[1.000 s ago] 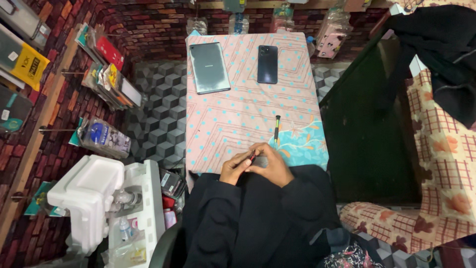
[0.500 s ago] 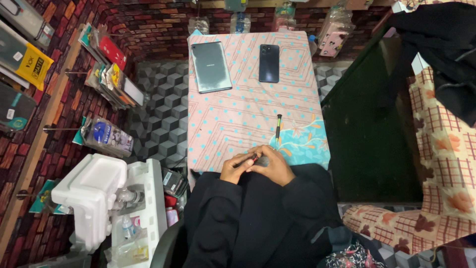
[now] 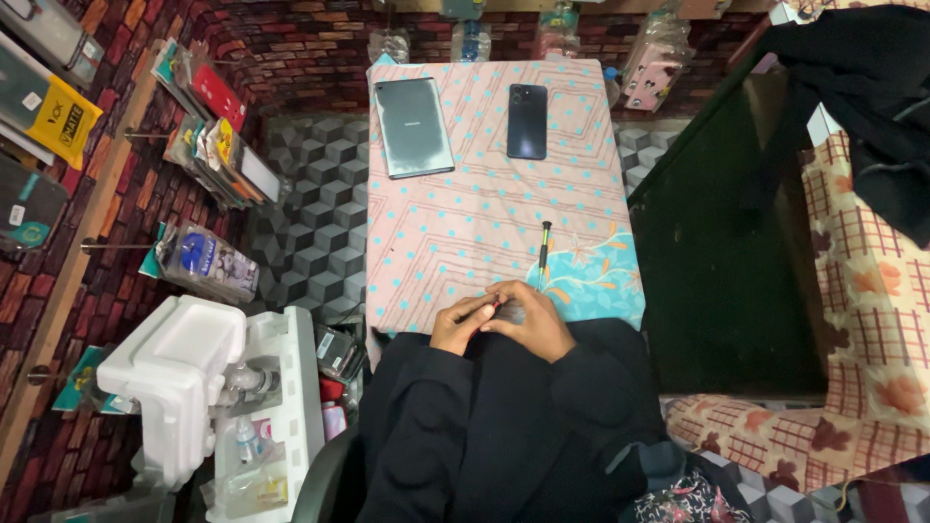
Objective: The person brushes dust from a disassembled tablet's screen and frame with a small yellow brush, turning the tablet over to clean both sides, then sets it down and works on a red feature phone, using a screwdriver to pry open its back cover and handle the battery.
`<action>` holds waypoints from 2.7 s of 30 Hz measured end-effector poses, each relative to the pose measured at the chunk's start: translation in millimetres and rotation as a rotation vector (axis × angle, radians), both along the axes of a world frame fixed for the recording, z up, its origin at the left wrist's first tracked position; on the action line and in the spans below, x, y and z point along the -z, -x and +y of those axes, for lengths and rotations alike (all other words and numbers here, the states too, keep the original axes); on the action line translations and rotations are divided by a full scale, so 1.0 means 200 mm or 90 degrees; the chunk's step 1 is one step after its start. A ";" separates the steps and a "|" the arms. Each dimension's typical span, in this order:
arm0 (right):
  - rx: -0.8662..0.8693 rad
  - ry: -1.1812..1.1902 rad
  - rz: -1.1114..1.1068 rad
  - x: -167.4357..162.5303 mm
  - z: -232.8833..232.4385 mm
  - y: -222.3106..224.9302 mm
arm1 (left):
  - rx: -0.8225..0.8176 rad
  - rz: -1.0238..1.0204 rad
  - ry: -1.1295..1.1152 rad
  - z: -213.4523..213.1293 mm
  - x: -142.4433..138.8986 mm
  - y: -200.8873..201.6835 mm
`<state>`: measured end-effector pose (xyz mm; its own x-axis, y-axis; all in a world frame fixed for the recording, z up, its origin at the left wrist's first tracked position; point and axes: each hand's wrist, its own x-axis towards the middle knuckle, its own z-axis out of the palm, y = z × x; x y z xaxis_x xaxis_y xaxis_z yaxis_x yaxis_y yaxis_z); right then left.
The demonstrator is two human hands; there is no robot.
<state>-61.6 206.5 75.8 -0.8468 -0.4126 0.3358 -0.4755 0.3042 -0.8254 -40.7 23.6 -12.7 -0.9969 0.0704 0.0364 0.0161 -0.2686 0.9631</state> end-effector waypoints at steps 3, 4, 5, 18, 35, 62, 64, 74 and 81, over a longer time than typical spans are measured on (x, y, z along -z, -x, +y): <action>-0.016 -0.030 -0.025 -0.02 0.01 0.00 | -0.014 -0.038 0.003 0.01 0.02 0.00; -0.029 -0.037 -0.025 -0.03 0.02 0.01 | -0.015 -0.044 0.006 0.01 0.02 0.00; -0.043 -0.045 -0.025 -0.04 0.02 0.01 | -0.016 -0.051 0.010 0.01 0.03 0.00; -0.058 -0.213 0.078 -0.05 0.05 -0.01 | 0.018 -0.229 0.019 -0.04 0.06 -0.03; -0.101 -0.235 0.247 0.01 0.02 -0.02 | -0.026 -0.088 0.223 -0.03 0.08 -0.05; 0.299 0.025 -0.036 0.20 0.11 0.10 | -0.135 -0.305 -0.327 -0.11 0.04 0.00; 0.262 -0.008 0.022 0.21 0.05 0.10 | -0.133 -0.290 -0.309 -0.08 0.07 0.00; 0.013 0.166 -0.199 0.28 -0.07 0.05 | -0.093 -0.309 -0.217 -0.07 0.07 -0.03; -0.049 0.152 -0.486 0.30 0.11 0.11 | -0.017 -0.340 -0.281 -0.07 0.10 0.00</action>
<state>-84.6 229.4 15.6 -0.8502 -0.4698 -0.2377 0.2334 0.0684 -0.9700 -40.1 8.7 -32.7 -0.8870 0.1367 -0.4410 -0.4180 -0.6433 0.6414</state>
